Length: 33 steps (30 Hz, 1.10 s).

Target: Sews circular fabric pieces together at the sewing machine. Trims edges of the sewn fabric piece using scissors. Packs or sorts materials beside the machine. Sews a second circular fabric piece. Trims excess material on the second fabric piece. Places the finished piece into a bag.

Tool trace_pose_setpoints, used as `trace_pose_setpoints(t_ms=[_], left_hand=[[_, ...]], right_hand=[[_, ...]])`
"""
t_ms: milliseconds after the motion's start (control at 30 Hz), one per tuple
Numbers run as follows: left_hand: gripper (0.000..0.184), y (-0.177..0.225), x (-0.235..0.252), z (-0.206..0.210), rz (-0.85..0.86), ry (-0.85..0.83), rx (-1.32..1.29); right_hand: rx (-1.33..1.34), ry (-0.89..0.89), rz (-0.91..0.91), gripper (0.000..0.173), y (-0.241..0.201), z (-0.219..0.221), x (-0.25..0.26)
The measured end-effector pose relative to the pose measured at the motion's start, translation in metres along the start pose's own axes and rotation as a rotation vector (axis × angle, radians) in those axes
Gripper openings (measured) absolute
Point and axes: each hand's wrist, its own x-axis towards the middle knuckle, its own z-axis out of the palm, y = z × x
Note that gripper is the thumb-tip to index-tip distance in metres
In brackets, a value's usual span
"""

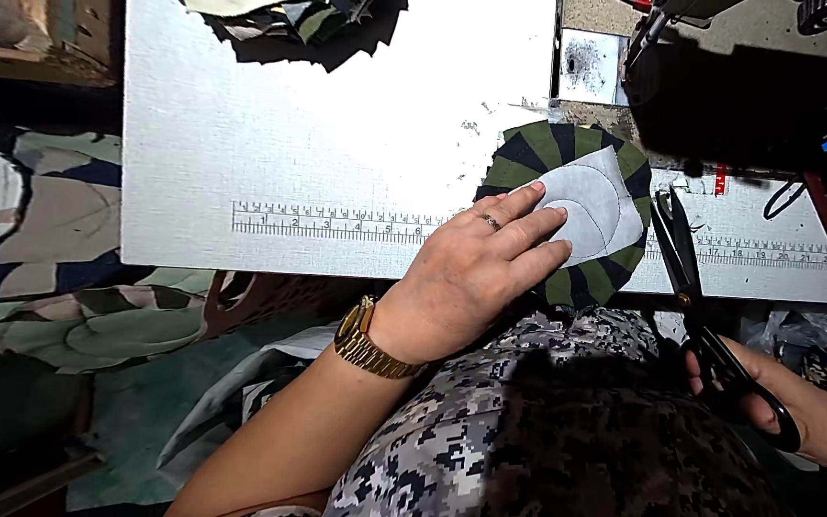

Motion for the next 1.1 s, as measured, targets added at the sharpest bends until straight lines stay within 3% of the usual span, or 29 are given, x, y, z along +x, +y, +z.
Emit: trace_pose_setpoints(t_ms=[300, 567, 800, 967, 1100], left_hand=[[0.026, 0.0, -0.002, 0.005, 0.092, -0.012, -0.101], [0.026, -0.003, -0.002, 0.003, 0.077, -0.017, -0.104], [0.026, -0.012, 0.0, -0.008, 0.051, -0.064, -0.064], [0.035, 0.002, 0.003, -0.003, 0.111, -0.095, 0.011], [0.032, 0.006, 0.001, 0.005, 0.146, -0.119, 0.028]], right_hand=[[-0.104, 0.069, 0.004, 0.065, -0.008, 0.0, 0.012], [0.092, 0.18, -0.017, 0.041, -0.01, 0.012, 0.011], [0.1, 0.23, -0.018, 0.034, -0.013, 0.015, 0.009], [0.144, 0.166, -0.004, 0.041, -0.009, 0.011, 0.008], [0.086, -0.01, -0.018, 0.063, -0.005, 0.001, 0.005]])
